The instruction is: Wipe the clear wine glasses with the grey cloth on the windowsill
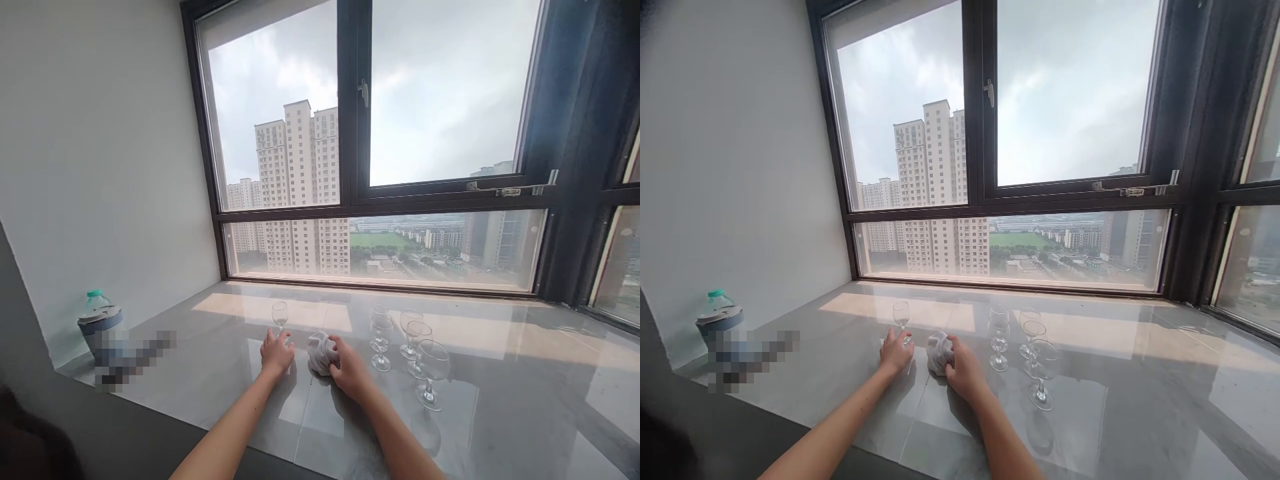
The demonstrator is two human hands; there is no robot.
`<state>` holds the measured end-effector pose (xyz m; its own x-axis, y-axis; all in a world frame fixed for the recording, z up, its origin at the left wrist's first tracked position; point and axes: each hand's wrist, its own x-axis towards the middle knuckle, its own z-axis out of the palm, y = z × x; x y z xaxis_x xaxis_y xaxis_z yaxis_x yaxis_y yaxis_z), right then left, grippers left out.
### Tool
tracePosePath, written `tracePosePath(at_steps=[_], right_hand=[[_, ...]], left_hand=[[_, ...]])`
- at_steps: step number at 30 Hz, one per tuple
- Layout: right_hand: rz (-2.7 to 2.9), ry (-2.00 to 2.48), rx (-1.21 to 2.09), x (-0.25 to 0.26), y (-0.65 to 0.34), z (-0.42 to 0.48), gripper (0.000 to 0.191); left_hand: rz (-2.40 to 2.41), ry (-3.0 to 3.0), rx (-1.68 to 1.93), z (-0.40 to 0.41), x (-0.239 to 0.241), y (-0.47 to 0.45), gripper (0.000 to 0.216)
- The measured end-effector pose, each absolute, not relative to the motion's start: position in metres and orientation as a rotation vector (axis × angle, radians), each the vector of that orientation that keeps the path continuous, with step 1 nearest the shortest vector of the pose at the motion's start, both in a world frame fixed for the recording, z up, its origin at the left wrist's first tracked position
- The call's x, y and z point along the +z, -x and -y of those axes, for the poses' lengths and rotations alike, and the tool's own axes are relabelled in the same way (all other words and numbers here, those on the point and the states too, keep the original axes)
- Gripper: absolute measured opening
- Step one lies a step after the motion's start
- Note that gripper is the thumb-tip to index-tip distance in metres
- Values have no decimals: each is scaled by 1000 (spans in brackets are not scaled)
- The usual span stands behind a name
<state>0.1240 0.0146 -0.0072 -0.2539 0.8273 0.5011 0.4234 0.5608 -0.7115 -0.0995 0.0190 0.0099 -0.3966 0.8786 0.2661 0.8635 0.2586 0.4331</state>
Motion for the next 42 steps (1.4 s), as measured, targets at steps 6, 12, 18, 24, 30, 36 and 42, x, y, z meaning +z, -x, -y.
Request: tracePosePath(at_steps=[6,12,18,24,30,36,42], right_hand=[[1772,992,490,-1,-123,-13,67],[1675,1059,476,2,-122,-13,71],[1579,1027,463,7,-123,-13,67],[1212,779,959,20,-128,-14,56],[880,602,1502,36,-138,-7,57],[750,588,1553,40,-144,-8,53],[854,898,1395,33,-140,-13,47]], left_hand=[[-2284,-1794,664,-43,27,117,39],[-2142,-2049,632,-13,16,96,25],[-2063,-2446,865,38,3,72,18],[-2230,-2343,894,32,6,71,21],[-2232,-2379,922,30,3,75,27],[-2241,-2422,923,28,3,75,27],[-2189,-2408,969,28,4,75,28]])
